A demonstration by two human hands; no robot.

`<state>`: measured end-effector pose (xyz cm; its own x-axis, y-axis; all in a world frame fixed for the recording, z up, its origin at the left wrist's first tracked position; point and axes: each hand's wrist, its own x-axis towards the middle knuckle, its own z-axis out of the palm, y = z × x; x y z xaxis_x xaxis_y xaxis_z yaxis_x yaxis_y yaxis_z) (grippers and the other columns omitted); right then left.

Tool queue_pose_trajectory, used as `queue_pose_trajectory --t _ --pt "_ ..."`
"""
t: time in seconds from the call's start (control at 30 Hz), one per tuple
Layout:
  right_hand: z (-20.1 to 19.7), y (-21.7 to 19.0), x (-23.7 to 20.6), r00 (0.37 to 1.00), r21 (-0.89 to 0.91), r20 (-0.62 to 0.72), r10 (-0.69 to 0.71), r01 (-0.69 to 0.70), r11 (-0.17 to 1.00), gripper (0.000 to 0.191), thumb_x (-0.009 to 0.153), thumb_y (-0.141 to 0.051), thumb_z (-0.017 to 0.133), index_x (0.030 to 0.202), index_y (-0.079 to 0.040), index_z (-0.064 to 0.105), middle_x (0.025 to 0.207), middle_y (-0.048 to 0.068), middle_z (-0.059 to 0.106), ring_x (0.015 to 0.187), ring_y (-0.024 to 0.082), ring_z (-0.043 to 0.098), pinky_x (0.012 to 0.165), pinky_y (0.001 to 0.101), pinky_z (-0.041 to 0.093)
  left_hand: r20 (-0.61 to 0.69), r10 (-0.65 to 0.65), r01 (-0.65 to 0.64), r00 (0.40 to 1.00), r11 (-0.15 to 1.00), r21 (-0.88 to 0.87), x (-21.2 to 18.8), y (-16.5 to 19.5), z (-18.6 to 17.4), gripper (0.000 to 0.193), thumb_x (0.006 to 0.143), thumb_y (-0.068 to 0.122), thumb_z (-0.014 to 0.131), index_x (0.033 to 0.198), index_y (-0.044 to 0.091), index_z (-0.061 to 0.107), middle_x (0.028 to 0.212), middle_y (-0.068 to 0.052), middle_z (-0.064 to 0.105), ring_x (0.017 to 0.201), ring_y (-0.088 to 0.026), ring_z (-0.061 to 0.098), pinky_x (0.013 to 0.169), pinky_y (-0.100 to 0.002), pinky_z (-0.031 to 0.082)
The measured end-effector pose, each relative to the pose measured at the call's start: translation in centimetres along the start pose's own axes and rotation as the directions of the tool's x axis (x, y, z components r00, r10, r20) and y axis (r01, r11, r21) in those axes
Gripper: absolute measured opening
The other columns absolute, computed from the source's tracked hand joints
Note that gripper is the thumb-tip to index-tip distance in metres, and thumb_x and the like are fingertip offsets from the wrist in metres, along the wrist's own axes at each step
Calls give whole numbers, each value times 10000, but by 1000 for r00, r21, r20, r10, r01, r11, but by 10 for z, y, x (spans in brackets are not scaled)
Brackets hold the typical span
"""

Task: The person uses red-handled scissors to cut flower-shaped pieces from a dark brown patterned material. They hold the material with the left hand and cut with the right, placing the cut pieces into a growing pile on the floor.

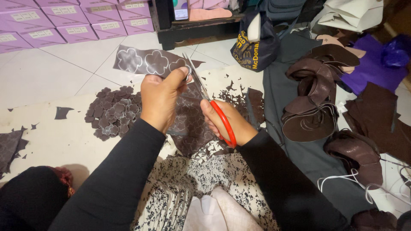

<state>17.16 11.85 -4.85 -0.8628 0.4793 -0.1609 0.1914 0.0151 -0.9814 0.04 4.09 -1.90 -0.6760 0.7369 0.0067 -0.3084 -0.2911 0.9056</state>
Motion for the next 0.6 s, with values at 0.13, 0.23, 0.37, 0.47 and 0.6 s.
queue_pose_trajectory --t 0.13,0.23,0.37,0.47,0.6 --pt "-5 5 2 997 13 58 -42 41 999 503 1042 -546 445 800 -105 467 633 -35 462 514 67 444 472 228 413 88 -3 -1 996 999 49 0 0 0 107 864 82 752 830 -19 735 796 -70 751 691 -111 696 623 -239 529" --pt "-6 5 2 997 52 62 -43 40 998 496 1048 -527 451 784 -107 458 616 -31 449 496 69 424 452 229 383 90 -2 -5 996 997 80 1 0 -1 97 869 82 744 841 -11 740 795 -70 752 677 -105 678 609 -229 504" --pt "-6 2 0 997 84 52 -56 52 995 493 1054 -509 472 770 -107 447 611 -31 432 485 66 400 435 232 354 85 1 -5 996 999 49 3 -1 -1 83 876 77 737 886 -4 722 821 -60 743 701 -99 679 616 -221 493" --pt "-6 -2 0 998 54 43 -43 41 998 491 1044 -512 474 765 -108 447 604 -32 432 469 66 397 425 235 354 71 5 -4 997 1000 -7 4 -2 -2 108 877 72 737 948 23 672 863 -46 735 728 -93 677 622 -215 488" --pt "-5 -5 -3 999 -27 16 -28 28 999 501 1035 -525 469 760 -106 463 595 -30 445 462 65 415 422 237 368 71 -6 12 997 997 -77 3 -2 -4 121 897 86 720 996 33 674 900 -28 719 738 -85 661 632 -207 485"
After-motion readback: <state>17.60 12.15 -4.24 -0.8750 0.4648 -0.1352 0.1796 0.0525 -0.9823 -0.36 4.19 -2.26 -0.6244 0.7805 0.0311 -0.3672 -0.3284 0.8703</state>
